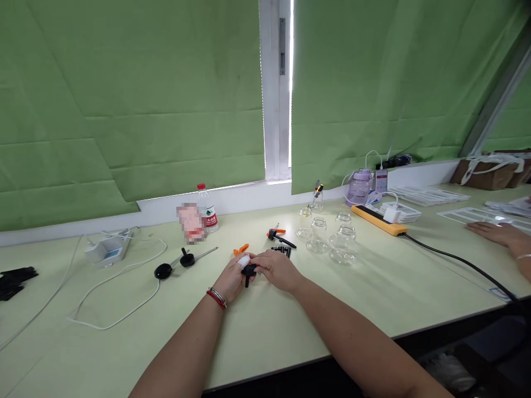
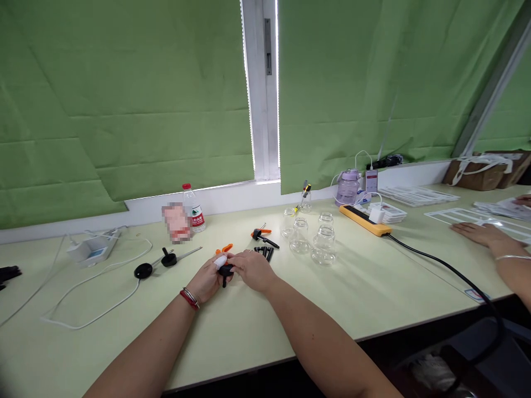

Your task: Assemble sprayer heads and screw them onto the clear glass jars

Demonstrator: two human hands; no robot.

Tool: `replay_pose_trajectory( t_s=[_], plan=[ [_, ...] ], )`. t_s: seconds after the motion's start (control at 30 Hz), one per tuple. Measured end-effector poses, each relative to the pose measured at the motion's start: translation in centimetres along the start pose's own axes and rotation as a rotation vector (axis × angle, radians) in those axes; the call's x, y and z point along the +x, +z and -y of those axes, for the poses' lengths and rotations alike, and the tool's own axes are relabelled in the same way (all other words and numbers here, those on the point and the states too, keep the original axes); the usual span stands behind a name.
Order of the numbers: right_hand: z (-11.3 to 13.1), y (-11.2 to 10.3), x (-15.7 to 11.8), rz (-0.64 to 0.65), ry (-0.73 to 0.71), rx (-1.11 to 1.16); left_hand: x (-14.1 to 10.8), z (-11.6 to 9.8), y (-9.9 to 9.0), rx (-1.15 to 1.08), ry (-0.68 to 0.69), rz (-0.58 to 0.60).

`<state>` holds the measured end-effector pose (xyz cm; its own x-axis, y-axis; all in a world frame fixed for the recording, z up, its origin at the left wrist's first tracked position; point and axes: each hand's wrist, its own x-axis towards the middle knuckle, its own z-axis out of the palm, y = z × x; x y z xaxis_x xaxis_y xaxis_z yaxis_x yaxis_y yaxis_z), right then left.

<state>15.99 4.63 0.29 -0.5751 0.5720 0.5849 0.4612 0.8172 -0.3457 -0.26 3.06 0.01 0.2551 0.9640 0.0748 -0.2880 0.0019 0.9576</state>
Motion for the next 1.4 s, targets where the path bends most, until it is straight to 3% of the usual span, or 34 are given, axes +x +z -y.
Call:
replay_pose_trajectory(
  t_s=[0.1, 0.27, 0.37, 0.77, 0.97, 1.4],
  plan=[
    [-0.2, -0.1, -0.1, -0.037, 0.069, 0.031, 0.0, -0.2, -0.1, 0.003, 0.004, -0.039],
    [-1.8, -0.3, -0.4, -0.202, 0.378, 0.145, 0.3, -0.9, -1.2, -0.024, 0.079, -0.174],
    [-2.6, -0.3, -0.6, -0.142, 0.459, 0.076, 0.5, -1.3, -1.9, -0.060, 0.131, -0.248],
    [-0.6, 1.5, -0.3, 0.210, 0.278, -0.106, 1.0, -0.8, -2.8, -0.132, 0.201, -0.342],
    [0.5, 2.1, -0.1, 0.302, 0.090, -0.341, 1.2, -0.7, -3.0, -0.140, 0.219, -0.390],
    [1.1, 2.1, -0.1, 0.381, -0.115, -0.387, 1.1, -0.7, -2.8, -0.119, 0.215, -0.402]
  ],
)
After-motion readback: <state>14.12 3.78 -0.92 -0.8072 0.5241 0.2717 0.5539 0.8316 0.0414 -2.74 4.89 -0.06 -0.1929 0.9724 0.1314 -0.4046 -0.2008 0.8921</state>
